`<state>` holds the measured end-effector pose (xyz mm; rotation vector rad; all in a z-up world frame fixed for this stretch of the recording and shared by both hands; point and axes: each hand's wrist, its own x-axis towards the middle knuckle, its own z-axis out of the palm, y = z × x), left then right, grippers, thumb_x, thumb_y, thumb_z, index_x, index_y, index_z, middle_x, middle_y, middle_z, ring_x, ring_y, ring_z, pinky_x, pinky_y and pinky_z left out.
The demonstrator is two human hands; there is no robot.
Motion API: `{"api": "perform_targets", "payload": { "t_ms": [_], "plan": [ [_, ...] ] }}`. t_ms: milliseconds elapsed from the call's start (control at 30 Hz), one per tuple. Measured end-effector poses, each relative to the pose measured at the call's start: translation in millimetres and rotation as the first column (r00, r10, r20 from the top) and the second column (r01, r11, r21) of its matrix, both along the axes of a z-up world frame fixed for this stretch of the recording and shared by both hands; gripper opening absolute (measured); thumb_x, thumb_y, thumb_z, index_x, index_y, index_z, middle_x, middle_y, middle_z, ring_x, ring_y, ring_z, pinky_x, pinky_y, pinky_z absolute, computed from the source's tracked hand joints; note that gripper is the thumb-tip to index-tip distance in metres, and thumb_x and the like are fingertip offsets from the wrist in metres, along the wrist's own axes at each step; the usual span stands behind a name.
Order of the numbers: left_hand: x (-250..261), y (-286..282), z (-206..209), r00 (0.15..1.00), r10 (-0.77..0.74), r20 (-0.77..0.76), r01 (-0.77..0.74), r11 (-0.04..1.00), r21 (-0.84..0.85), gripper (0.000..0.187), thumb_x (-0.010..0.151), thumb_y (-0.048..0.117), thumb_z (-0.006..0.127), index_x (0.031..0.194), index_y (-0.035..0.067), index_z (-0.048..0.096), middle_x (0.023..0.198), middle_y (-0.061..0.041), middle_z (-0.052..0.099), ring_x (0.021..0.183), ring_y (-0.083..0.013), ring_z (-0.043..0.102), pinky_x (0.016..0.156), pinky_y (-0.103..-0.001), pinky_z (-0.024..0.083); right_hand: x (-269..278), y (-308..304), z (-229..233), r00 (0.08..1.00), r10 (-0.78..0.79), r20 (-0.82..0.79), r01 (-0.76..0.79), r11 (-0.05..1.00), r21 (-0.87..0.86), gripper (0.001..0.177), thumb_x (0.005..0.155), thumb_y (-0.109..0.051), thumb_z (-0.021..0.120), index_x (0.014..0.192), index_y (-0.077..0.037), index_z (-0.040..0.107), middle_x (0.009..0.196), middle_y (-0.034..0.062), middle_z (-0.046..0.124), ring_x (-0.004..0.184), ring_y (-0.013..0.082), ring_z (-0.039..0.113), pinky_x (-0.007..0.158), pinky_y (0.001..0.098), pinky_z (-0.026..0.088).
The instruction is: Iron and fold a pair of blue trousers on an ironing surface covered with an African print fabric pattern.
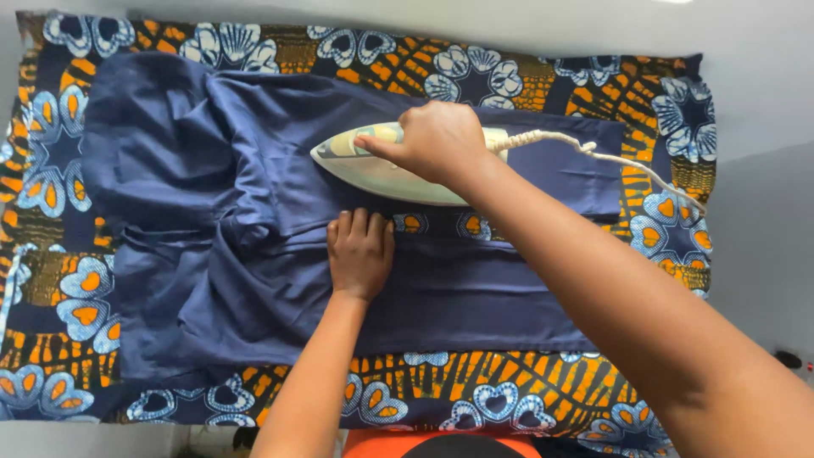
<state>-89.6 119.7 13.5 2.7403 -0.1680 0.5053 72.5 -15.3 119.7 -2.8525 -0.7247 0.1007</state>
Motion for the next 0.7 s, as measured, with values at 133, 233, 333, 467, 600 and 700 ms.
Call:
{"api": "perform_targets", "payload": {
  "t_ms": [133,233,333,467,600,700],
  "plan": [
    [-0.9,0.1,3.4,0.999,-0.021,-0.034,0.021,1.000,0.003,0.022,0.099,0.030,0.059,0.090,0.010,0.063,0.095,-0.011,0.058,0.097,-0.0320,0.055,0.090,-0.047,0.042,-4.2,-27.2,5.0,0.997,-0.071,0.000,0.071,0.997,-0.001,0.088,0.086,-0.086,0.047,0.067,-0.006,0.077,0.063,0.0185,0.069,0.063,0.0374,0.071,0.060,0.0489,0.055],
    [2.8,3.3,1.4,0.998,-0.039,-0.049,0.040,0.999,0.020,0.023,0.099,0.031,0.058,0.091,0.009,0.063,0.097,-0.012,0.059,0.098,-0.0329,0.055,0.090,-0.047,0.042,-1.8,-38.8,5.7,0.995,-0.097,-0.008,0.097,0.995,-0.003,0.087,0.083,-0.087,0.048,0.068,-0.006,0.077,0.063,0.0192,0.070,0.063,0.0372,0.071,0.060,0.0488,0.056],
    [5.1,3.1,-3.3,0.995,-0.032,-0.091,0.034,0.999,0.029,0.025,0.098,0.033,0.058,0.094,0.010,0.065,0.096,-0.012,0.059,0.097,-0.0330,0.055,0.088,-0.048,0.042,3.3,-40.6,-0.5,0.987,-0.162,-0.010,0.163,0.987,0.010,0.087,0.081,-0.087,0.049,0.067,-0.006,0.077,0.064,0.0191,0.070,0.063,0.0366,0.072,0.061,0.0480,0.056],
    [2.9,0.4,-7.2,0.997,-0.009,-0.071,0.016,0.995,0.102,0.025,0.100,0.033,0.057,0.096,0.009,0.065,0.098,-0.012,0.060,0.099,-0.0327,0.055,0.090,-0.048,0.042,1.5,-37.9,-5.6,0.984,-0.178,-0.030,0.178,0.984,0.020,0.088,0.081,-0.088,0.048,0.067,-0.006,0.077,0.066,0.0181,0.071,0.065,0.0358,0.072,0.060,0.0470,0.056],
    [0.7,1.5,-8.0,0.998,0.015,-0.055,-0.009,0.993,0.115,0.025,0.101,0.033,0.057,0.094,0.009,0.063,0.100,-0.012,0.060,0.100,-0.0329,0.055,0.091,-0.048,0.042,0.7,-58.9,-12.6,0.993,-0.116,-0.017,0.117,0.990,0.073,0.086,0.079,-0.087,0.048,0.066,-0.008,0.078,0.063,0.0176,0.071,0.065,0.0357,0.072,0.060,0.0465,0.056],
    [1.8,-0.3,-3.0,0.997,0.033,-0.075,-0.021,0.988,0.151,0.025,0.099,0.033,0.058,0.092,0.009,0.063,0.098,-0.012,0.060,0.099,-0.0331,0.055,0.089,-0.048,0.042,-0.6,-92.9,-1.8,0.988,-0.142,-0.053,0.139,0.989,-0.047,0.087,0.082,-0.088,0.047,0.069,-0.008,0.078,0.067,0.0172,0.071,0.066,0.0345,0.072,0.061,0.0466,0.056]
  ]
}}
